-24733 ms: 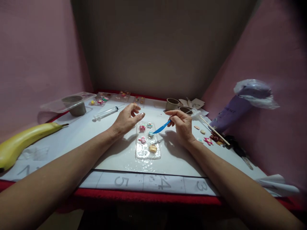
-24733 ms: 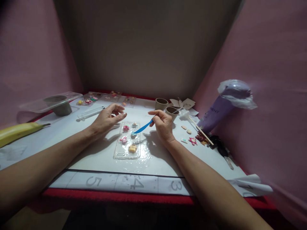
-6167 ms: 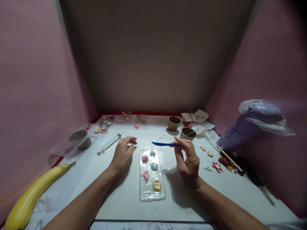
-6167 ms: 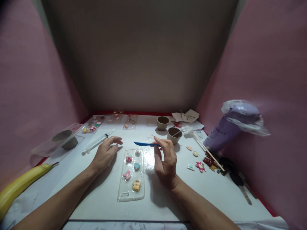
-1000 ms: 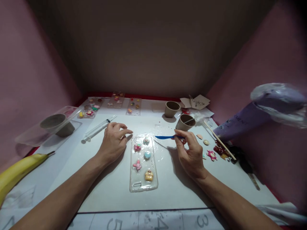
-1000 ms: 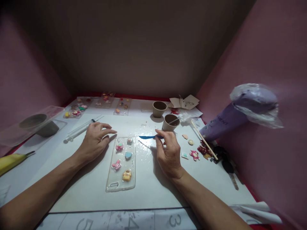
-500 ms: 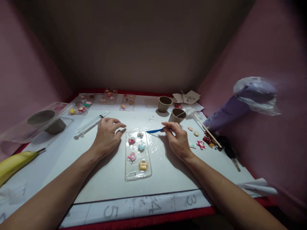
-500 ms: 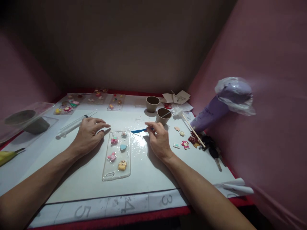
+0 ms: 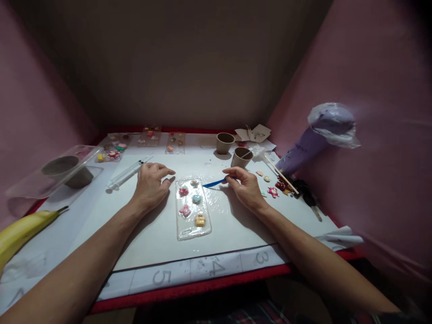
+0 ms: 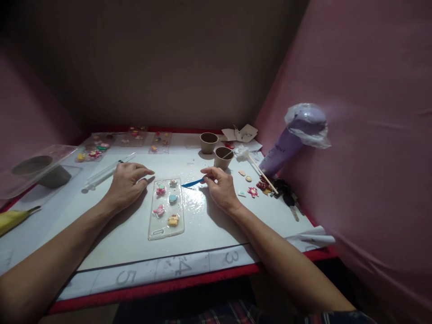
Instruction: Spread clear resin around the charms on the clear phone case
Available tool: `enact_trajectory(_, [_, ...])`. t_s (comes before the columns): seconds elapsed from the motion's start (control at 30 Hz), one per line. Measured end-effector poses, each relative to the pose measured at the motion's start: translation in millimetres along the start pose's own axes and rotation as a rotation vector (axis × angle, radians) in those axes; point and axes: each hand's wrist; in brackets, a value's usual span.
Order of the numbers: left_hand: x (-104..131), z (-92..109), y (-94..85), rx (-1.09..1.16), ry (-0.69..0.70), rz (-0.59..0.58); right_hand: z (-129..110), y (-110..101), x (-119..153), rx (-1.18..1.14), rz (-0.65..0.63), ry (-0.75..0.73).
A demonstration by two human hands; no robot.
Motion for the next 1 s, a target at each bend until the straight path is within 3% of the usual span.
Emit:
enact_trajectory(0.4, [-0.7, -3.4, 2.2, -0.009, 0.011, 0.009, -4.9, -5.4, -0.9, -0.004, -0.065, 0.036])
enact_trajectory(1.0, [-4.9, -3.3, 0.7, -0.066, -0.019, -0.053, -6.3, -24.6, 25.2, 0.041, -0.184, 0.040])
Point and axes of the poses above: each hand's wrist, its own x-axis away from the middle knuckle, its own y-axis out of the palm, z = x × y, and after that the axes turned 2 degrees about -y, right-handed
